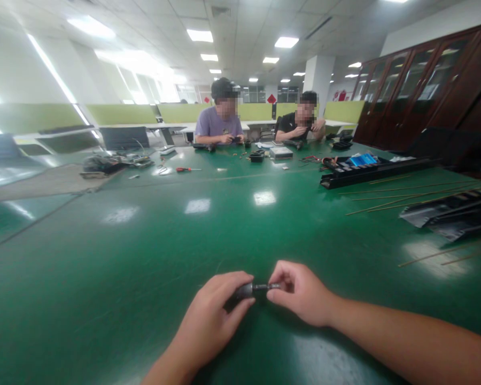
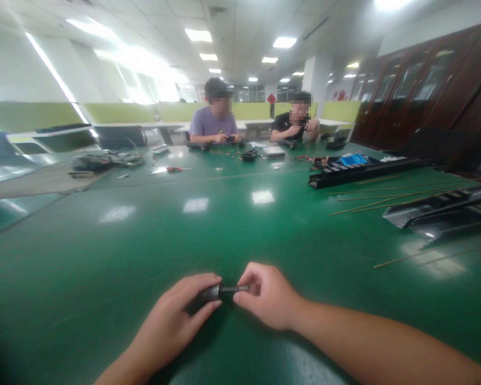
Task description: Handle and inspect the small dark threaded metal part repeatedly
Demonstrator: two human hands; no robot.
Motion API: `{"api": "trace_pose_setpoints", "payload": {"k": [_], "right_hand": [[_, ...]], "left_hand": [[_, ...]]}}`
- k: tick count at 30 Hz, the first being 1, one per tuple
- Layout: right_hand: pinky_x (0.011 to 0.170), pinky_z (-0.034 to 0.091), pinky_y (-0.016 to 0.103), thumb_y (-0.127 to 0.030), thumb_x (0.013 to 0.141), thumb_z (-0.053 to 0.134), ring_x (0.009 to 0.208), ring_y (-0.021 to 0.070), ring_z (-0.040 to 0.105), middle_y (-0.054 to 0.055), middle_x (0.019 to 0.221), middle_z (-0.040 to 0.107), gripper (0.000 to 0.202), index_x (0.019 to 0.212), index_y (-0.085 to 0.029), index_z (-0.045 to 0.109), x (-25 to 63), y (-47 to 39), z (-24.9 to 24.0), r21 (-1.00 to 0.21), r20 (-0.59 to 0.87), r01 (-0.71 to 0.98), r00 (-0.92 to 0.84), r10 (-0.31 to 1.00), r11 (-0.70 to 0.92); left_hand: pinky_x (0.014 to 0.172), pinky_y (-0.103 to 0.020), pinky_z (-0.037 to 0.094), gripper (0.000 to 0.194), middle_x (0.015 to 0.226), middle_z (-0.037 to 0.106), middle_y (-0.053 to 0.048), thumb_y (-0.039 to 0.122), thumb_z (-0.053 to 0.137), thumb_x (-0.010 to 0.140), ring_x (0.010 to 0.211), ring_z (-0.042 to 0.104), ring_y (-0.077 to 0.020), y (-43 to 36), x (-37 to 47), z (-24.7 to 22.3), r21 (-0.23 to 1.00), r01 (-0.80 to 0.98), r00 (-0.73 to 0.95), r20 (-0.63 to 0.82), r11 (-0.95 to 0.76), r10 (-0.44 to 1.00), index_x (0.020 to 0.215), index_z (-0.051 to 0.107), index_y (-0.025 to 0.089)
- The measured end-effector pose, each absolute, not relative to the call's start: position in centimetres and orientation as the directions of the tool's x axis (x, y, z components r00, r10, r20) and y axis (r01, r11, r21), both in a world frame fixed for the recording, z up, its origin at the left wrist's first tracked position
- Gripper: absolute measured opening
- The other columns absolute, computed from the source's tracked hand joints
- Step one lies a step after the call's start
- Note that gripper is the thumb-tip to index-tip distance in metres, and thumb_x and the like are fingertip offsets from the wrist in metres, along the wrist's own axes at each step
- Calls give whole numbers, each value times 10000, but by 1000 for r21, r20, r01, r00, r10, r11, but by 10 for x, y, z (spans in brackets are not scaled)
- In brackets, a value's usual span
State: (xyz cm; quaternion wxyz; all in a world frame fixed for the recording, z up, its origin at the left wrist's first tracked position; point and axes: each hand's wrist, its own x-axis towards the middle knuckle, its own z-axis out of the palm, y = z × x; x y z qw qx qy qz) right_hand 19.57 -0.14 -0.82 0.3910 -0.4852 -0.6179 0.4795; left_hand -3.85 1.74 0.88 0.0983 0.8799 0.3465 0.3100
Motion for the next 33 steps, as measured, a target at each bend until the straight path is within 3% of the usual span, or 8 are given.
{"api": "trace_pose_setpoints", "payload": {"k": [23,33], "right_hand": [[515,359,233,-238,771,694,539,113,485,-43,603,561,146,839,-166,586,196,0,-7,-986,-26,168,-213,977,11],[527,378,227,-229,773,705,546,108,508,-39,624,580,155,844,-162,585,196,1,-7,-986,-40,165,-219,975,-3]], "left_hand": [[890,-329,589,290,1116,724,-17,286,646,897,1006,698,-190,20,-43,9,385,566,547,487,-729,681,1186,621,291],[923,-327,589,255,1101,738,-24,274,673,884,1005,711,-191,26,-46,6,348,555,526,557,-756,643,1138,665,277]]}}
